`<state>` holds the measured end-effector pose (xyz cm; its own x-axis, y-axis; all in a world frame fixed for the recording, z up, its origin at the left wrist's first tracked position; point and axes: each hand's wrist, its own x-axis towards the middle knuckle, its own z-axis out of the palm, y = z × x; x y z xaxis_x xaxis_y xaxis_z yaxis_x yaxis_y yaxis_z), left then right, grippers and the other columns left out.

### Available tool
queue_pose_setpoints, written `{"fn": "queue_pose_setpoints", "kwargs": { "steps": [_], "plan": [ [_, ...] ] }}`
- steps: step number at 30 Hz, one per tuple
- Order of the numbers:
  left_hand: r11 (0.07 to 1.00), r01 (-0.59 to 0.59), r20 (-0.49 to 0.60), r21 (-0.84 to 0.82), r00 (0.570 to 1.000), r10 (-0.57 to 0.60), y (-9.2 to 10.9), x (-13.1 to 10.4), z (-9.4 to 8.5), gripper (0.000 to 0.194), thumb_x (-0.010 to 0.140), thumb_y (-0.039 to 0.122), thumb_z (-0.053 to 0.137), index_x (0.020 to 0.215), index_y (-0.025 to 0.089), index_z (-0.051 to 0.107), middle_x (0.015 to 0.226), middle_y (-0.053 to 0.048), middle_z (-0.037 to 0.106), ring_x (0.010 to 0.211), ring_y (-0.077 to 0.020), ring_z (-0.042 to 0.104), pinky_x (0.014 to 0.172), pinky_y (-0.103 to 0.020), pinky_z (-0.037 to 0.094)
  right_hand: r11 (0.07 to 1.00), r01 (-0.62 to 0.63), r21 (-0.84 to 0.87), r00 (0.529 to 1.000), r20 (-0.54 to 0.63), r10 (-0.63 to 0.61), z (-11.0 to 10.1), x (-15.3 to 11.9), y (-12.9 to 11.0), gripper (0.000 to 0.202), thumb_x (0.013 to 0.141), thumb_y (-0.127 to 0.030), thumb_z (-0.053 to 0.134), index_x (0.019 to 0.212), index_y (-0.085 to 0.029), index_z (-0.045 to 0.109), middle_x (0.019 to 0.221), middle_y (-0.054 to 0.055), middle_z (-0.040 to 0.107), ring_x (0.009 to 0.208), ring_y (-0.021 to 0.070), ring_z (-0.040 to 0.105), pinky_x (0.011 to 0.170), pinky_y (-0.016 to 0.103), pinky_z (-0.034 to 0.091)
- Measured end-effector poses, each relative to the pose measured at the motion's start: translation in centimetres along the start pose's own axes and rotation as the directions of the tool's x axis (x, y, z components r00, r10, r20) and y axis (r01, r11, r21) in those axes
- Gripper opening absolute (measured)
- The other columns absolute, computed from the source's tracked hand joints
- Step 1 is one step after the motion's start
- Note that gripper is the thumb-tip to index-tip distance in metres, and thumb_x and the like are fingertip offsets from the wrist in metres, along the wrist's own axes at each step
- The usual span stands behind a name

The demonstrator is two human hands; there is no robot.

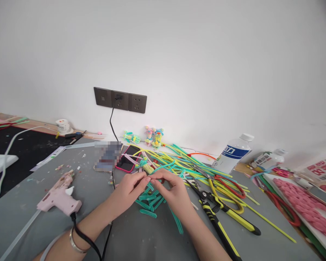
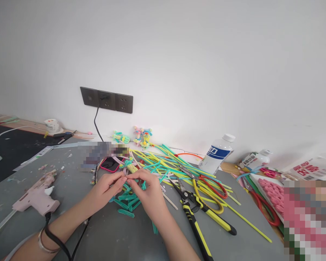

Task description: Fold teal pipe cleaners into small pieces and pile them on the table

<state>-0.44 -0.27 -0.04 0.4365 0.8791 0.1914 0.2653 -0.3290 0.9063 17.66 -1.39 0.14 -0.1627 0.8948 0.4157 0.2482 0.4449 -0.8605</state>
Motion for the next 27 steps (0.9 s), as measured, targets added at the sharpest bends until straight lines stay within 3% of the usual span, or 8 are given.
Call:
{"fn": "queue_pose_setpoints", "kwargs": {
  "steps": [6, 11, 17, 24, 27],
  "plan": [
    [0.999, 0.005, 0.001, -0.037, 1.000, -0.005, 0.18, -0.10, -0.10, 0.043, 0.100, 0.048, 0.040, 0.066, 0.022, 0.039, 0.057, 0.006, 0.035, 0.053, -0.0125, 0.033, 0.053, -0.026, 0.026, 0.993, -0.101, 0.065, 0.995, 0.024, 0.100, -0.02, -0.04, -0.32, 0.021, 0.089, -0.036, 0.065, 0.079, -0.018, 0.070, 0.073, 0.003, 0.067, 0.067, 0.0170, 0.057, 0.064, 0.030, 0.046],
    [1.000, -0.018, -0.063, -0.002, 0.998, 0.018, 0.31, -0.02, -0.22, 0.045, 0.097, 0.047, 0.044, 0.060, 0.021, 0.039, 0.050, 0.006, 0.038, 0.047, -0.0110, 0.035, 0.050, -0.024, 0.028, 0.947, -0.185, 0.264, 0.981, 0.110, 0.161, -0.03, 0.00, -0.39, 0.031, 0.093, -0.047, 0.063, 0.085, -0.018, 0.070, 0.065, 0.002, 0.066, 0.061, 0.0157, 0.060, 0.062, 0.028, 0.049],
    [0.997, -0.059, -0.122, 0.057, 0.990, 0.066, -0.39, 0.10, -0.28, 0.046, 0.097, 0.045, 0.043, 0.058, 0.021, 0.039, 0.047, 0.007, 0.038, 0.044, -0.0097, 0.035, 0.046, -0.023, 0.026, 0.900, -0.167, 0.404, 0.983, 0.144, 0.118, 0.14, -0.14, -0.65, 0.039, 0.096, -0.056, 0.054, 0.093, -0.020, 0.069, 0.064, 0.002, 0.069, 0.060, 0.0174, 0.066, 0.063, 0.029, 0.052],
    [0.995, -0.079, -0.135, 0.067, 0.987, 0.087, -0.41, 0.09, -0.27, 0.044, 0.097, 0.041, 0.043, 0.057, 0.021, 0.039, 0.045, 0.007, 0.037, 0.042, -0.0089, 0.035, 0.045, -0.022, 0.027, 0.901, -0.207, 0.381, 0.973, 0.176, 0.149, 0.29, -0.40, -0.49, 0.034, 0.093, -0.053, 0.061, 0.103, -0.021, 0.064, 0.068, 0.002, 0.071, 0.066, 0.0181, 0.067, 0.068, 0.030, 0.052],
    [0.994, -0.073, -0.143, 0.076, 0.986, 0.083, -0.31, 0.13, -0.29, 0.044, 0.096, 0.040, 0.044, 0.057, 0.021, 0.036, 0.044, 0.007, 0.036, 0.041, -0.0088, 0.034, 0.045, -0.022, 0.027, 0.917, -0.239, 0.321, 0.962, 0.204, 0.179, 0.42, -0.46, -0.45, 0.030, 0.092, -0.049, 0.065, 0.099, -0.020, 0.063, 0.069, 0.002, 0.071, 0.065, 0.0163, 0.065, 0.066, 0.028, 0.050]
  ]
}}
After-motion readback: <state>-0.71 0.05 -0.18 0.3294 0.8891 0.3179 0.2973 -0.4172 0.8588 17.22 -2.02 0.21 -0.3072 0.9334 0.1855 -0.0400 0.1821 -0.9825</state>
